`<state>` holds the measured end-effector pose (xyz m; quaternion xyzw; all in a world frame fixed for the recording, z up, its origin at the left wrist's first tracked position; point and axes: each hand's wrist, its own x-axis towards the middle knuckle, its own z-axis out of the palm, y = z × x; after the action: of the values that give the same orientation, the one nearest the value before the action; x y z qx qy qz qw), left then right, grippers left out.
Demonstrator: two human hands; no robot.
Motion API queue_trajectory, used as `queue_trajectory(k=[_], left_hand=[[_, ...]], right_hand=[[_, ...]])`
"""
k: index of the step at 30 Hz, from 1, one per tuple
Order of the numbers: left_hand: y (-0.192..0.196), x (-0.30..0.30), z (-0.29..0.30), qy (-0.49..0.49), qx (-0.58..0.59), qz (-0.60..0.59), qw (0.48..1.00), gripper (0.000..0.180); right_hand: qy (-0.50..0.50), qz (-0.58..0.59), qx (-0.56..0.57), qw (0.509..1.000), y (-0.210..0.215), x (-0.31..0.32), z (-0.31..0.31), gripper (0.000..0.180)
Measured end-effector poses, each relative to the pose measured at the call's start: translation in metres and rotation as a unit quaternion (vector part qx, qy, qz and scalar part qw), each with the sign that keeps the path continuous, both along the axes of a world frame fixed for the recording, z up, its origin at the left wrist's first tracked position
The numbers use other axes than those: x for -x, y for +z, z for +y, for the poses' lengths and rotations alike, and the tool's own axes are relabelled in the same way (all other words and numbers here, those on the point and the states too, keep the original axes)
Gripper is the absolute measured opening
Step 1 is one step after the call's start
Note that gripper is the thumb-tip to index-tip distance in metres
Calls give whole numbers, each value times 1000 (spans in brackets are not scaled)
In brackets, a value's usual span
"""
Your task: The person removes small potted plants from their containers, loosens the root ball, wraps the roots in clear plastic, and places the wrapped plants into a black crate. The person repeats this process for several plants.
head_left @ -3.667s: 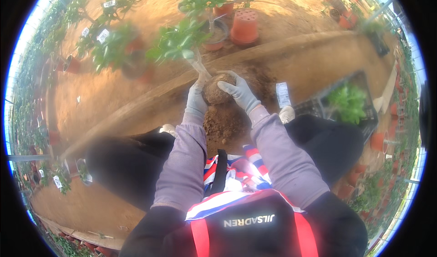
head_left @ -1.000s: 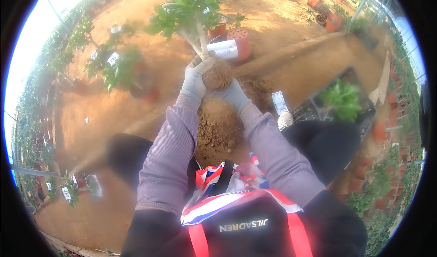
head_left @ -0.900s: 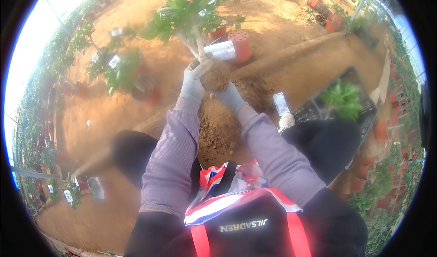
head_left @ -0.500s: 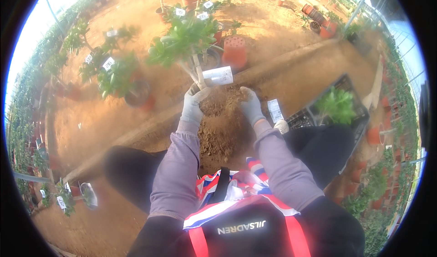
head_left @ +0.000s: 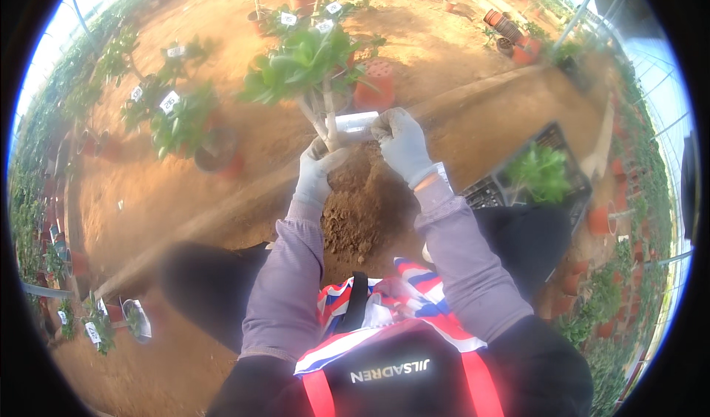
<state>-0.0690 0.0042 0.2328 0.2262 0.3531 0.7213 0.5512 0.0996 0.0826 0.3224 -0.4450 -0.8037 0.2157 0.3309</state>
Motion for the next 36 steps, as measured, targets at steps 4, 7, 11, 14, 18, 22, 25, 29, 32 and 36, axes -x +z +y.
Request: queue_trajectory(k=[4,7,11,14,18,22,25,29,32,36], left_hand=[[-3,2,0,10,-33,8,999,49],[-3,2,1,6,1,-5,1000,47],[2,0,5,-31,-15,-65,997,46],[4,-3,4,-28,-23,-42,998,44],[3,-3,4,-6,-29,-26,999,40],[0,0,8,-45,-34,-97,994,39],[1,-3,9,-82,-45,-159,983,40],[14,-16,1,-92,-43,-227,969,39],[30,-27,-2,-70,-104,-114,986,37],[44,-30,-6,-118,-27,-194,973,36]], right_hand=[[19,159,-17,987,4,-13,-1,15],[5,11,-186,982,8,-9,3,15],[-10,-168,-245,955,6,3,9,17],[11,-102,-147,984,3,1,6,18],[47,64,-114,990,0,-10,0,24],[75,66,-229,968,1,-9,8,33],[145,111,-219,958,-1,-4,24,30],[136,187,-161,959,-18,-7,41,15],[77,363,155,915,-38,-13,48,10],[51,330,212,918,-72,-25,40,22]])
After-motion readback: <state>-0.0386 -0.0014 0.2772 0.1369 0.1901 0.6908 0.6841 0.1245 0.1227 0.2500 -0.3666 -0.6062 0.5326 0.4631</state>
